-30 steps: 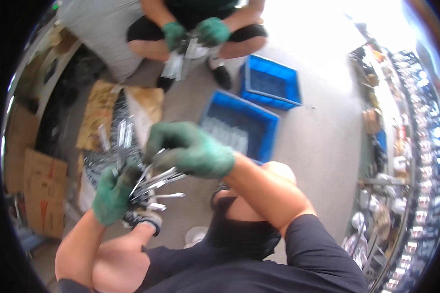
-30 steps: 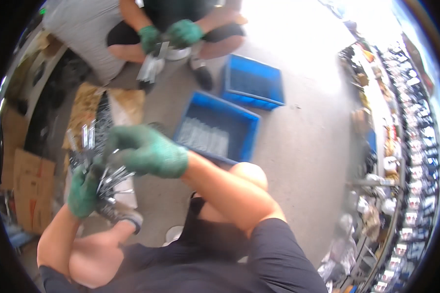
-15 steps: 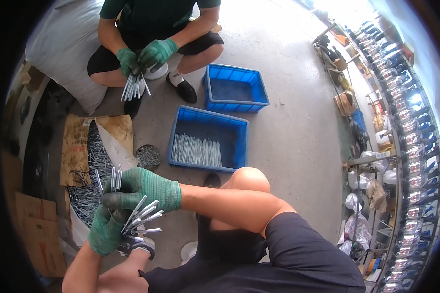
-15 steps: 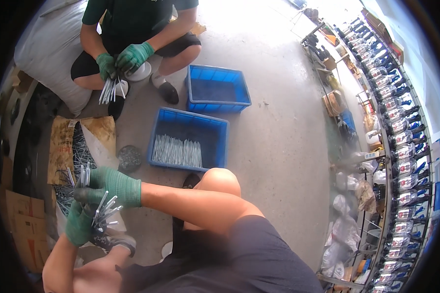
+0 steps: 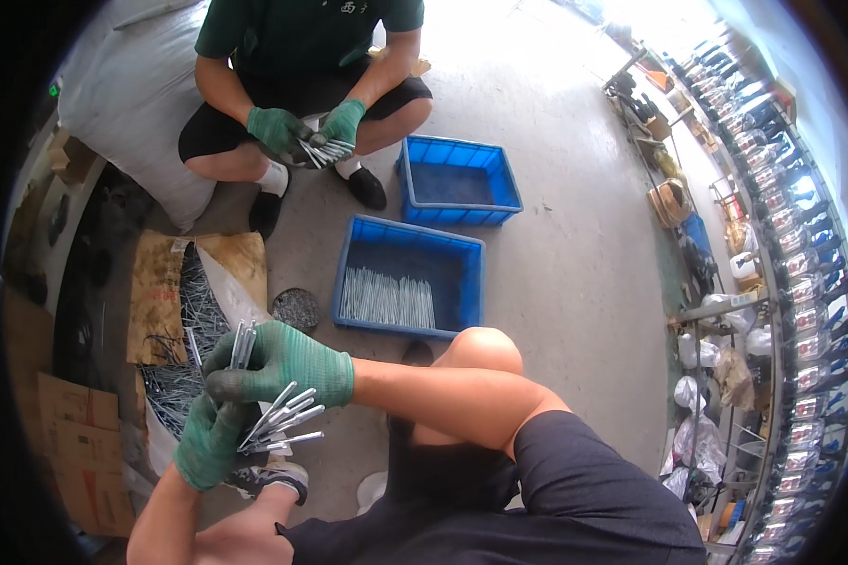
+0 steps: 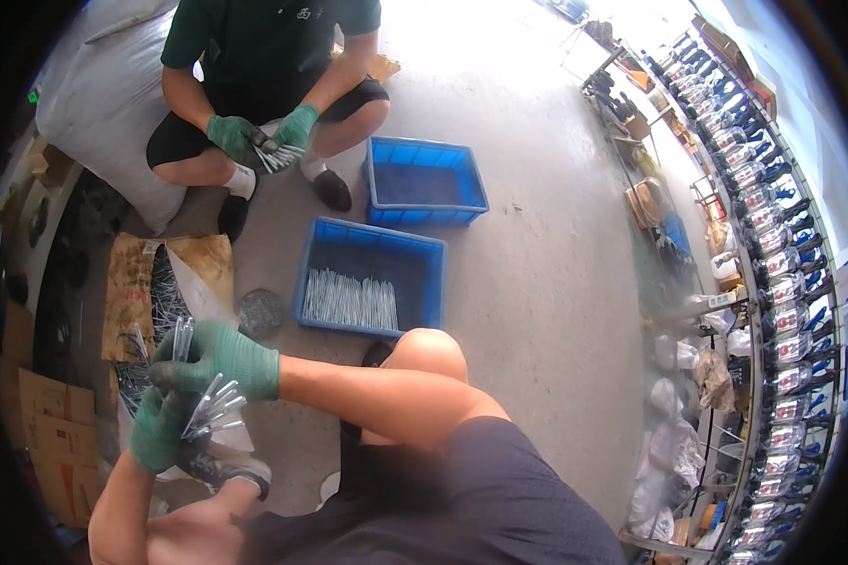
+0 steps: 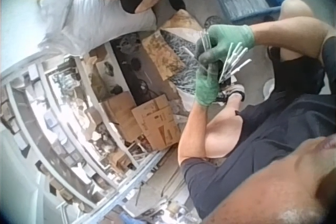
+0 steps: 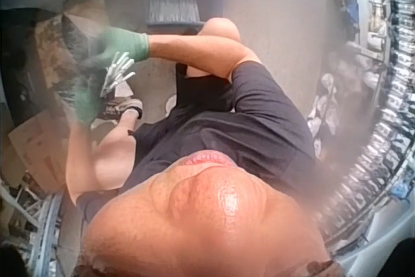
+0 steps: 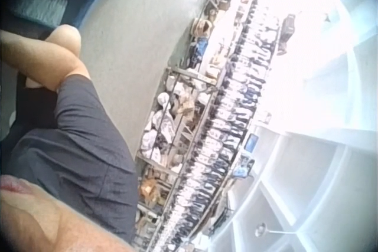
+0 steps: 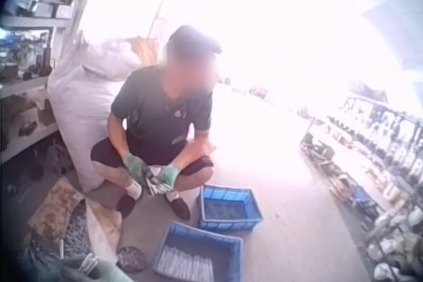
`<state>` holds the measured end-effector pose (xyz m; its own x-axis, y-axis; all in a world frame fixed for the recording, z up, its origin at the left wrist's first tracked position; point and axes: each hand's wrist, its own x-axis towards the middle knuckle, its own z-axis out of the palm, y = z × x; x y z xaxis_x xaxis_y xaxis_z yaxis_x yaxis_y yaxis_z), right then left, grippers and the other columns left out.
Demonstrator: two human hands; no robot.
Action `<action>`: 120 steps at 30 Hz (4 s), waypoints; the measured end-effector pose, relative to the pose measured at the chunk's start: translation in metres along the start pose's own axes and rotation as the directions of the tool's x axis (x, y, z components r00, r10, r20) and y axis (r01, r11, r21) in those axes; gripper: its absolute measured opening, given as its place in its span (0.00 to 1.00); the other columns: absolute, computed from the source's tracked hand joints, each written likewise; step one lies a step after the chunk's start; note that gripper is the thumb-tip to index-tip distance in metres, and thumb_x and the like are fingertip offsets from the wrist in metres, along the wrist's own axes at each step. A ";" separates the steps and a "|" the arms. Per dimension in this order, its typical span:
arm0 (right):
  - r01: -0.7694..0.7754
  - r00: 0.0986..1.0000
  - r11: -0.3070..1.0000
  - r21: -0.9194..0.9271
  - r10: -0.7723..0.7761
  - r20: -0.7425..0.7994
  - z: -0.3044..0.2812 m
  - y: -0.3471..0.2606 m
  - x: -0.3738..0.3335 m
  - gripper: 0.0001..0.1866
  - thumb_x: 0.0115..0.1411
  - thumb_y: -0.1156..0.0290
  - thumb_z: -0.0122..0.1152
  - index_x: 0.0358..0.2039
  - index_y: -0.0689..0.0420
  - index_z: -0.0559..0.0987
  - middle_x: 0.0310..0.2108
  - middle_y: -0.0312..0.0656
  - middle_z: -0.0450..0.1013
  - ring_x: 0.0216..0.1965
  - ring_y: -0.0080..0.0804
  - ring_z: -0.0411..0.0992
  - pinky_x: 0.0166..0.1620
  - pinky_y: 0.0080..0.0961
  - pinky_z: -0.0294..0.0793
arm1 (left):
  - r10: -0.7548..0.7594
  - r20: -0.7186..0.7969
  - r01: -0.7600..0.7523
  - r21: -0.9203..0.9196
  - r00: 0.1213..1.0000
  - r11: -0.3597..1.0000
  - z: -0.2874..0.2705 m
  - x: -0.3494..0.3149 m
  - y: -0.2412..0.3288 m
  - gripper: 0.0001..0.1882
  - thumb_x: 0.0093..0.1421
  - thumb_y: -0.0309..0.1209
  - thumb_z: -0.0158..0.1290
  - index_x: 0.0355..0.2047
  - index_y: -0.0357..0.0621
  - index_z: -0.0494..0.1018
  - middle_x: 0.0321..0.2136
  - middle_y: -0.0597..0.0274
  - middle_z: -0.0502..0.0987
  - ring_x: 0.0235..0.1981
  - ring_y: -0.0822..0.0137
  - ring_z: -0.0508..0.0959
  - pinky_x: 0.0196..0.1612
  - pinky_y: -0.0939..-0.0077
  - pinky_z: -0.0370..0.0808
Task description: The person picks up metal bolts from a bag and places them into blue plastic bins while sitting on the floor.
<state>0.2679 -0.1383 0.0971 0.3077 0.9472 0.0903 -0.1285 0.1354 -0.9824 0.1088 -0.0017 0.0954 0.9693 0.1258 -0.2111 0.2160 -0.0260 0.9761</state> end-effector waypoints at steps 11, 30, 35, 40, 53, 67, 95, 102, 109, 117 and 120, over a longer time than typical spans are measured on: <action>-0.083 0.996 0.996 -0.042 0.082 -0.025 0.001 0.002 -0.002 0.19 0.62 0.59 0.60 0.36 0.66 0.84 0.29 0.46 0.81 0.31 0.28 0.78 0.40 0.30 0.78 | -0.152 0.125 0.130 0.164 0.981 0.978 -0.006 0.003 -0.004 0.32 0.69 0.58 0.47 0.55 0.40 0.73 0.46 0.59 0.74 0.41 0.68 0.74 0.45 0.70 0.74; -0.042 0.999 0.997 -0.071 0.039 -0.036 -0.007 0.015 0.003 0.19 0.70 0.55 0.57 0.39 0.61 0.80 0.30 0.37 0.76 0.32 0.21 0.71 0.39 0.24 0.74 | -0.112 -0.041 0.107 -0.120 0.993 0.987 0.001 0.002 -0.002 0.22 0.71 0.49 0.49 0.44 0.41 0.77 0.28 0.69 0.77 0.25 0.78 0.74 0.26 0.81 0.70; -0.288 0.864 0.681 0.673 0.488 -0.125 -0.020 0.005 0.007 0.14 0.71 0.57 0.49 0.37 0.54 0.74 0.29 0.33 0.71 0.23 0.20 0.66 0.26 0.16 0.66 | -0.147 -0.141 0.121 -0.176 0.979 0.977 0.000 0.000 0.005 0.19 0.69 0.47 0.52 0.39 0.42 0.77 0.22 0.70 0.74 0.19 0.78 0.71 0.21 0.81 0.67; -0.364 0.880 0.840 0.402 0.452 -0.148 -0.043 0.023 0.013 0.08 0.64 0.74 0.45 0.39 0.56 0.73 0.31 0.36 0.72 0.24 0.19 0.66 0.24 0.19 0.66 | -0.103 -0.173 0.085 -0.110 0.980 0.990 -0.004 -0.002 0.005 0.21 0.68 0.48 0.52 0.36 0.40 0.78 0.21 0.69 0.75 0.18 0.78 0.72 0.21 0.81 0.67; -0.320 0.860 0.800 0.508 0.470 -0.199 -0.045 0.013 0.017 0.11 0.66 0.77 0.47 0.47 0.59 0.74 0.35 0.38 0.76 0.25 0.19 0.69 0.23 0.19 0.66 | -0.024 -0.190 0.033 0.041 0.981 0.999 -0.010 -0.005 0.000 0.22 0.68 0.45 0.48 0.30 0.38 0.76 0.19 0.69 0.73 0.20 0.78 0.70 0.23 0.78 0.66; -0.352 0.889 0.850 0.392 0.434 -0.143 -0.051 0.021 0.009 0.11 0.68 0.75 0.49 0.49 0.61 0.74 0.36 0.39 0.74 0.27 0.19 0.69 0.25 0.17 0.67 | -0.054 -0.161 0.062 0.047 0.986 0.997 -0.002 -0.002 0.007 0.18 0.69 0.42 0.49 0.31 0.40 0.77 0.22 0.73 0.73 0.24 0.79 0.67 0.27 0.78 0.65; -0.320 0.931 0.890 0.324 0.358 -0.065 -0.040 -0.017 0.002 0.12 0.63 0.67 0.61 0.45 0.58 0.75 0.31 0.33 0.72 0.25 0.16 0.66 0.28 0.13 0.66 | -0.161 -0.084 0.154 -0.079 0.983 0.985 -0.012 0.001 -0.004 0.12 0.69 0.38 0.54 0.37 0.41 0.76 0.26 0.69 0.76 0.26 0.79 0.76 0.27 0.82 0.72; -0.381 0.921 0.873 0.303 0.388 0.041 -0.040 -0.024 0.002 0.12 0.62 0.68 0.58 0.44 0.58 0.75 0.31 0.34 0.73 0.25 0.16 0.67 0.28 0.13 0.66 | -0.150 -0.028 0.149 -0.047 0.988 0.988 -0.017 -0.005 -0.003 0.15 0.70 0.41 0.52 0.37 0.40 0.77 0.26 0.67 0.77 0.27 0.77 0.77 0.29 0.79 0.72; -0.378 0.906 0.866 0.328 0.420 -0.062 -0.047 -0.026 0.000 0.13 0.64 0.73 0.48 0.47 0.57 0.76 0.36 0.34 0.75 0.26 0.16 0.67 0.28 0.12 0.67 | -0.184 -0.020 0.181 -0.091 0.983 0.979 -0.014 -0.001 0.009 0.18 0.71 0.44 0.51 0.36 0.41 0.78 0.25 0.67 0.77 0.26 0.76 0.76 0.30 0.79 0.72; -0.347 0.932 0.911 0.223 0.362 -0.030 -0.045 -0.037 0.001 0.13 0.69 0.71 0.53 0.51 0.60 0.74 0.36 0.37 0.76 0.26 0.16 0.68 0.27 0.12 0.65 | -0.196 0.008 0.196 -0.068 0.981 0.978 -0.018 -0.002 0.006 0.18 0.71 0.44 0.50 0.34 0.42 0.77 0.24 0.69 0.76 0.25 0.77 0.74 0.30 0.79 0.71; -0.344 0.931 0.909 0.236 0.363 -0.042 -0.046 -0.038 0.001 0.13 0.69 0.69 0.56 0.51 0.60 0.74 0.34 0.37 0.77 0.25 0.16 0.69 0.27 0.12 0.65 | -0.181 -0.006 0.180 -0.047 0.983 0.982 -0.017 -0.002 0.003 0.18 0.72 0.43 0.50 0.34 0.42 0.77 0.24 0.70 0.76 0.25 0.78 0.74 0.29 0.79 0.71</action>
<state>0.3168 -0.1557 0.1268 0.2793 0.9186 -0.2794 -0.4452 -0.1339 -0.8853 0.1059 0.0144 0.0993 0.9135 0.1343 -0.3839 0.3816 0.0437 0.9233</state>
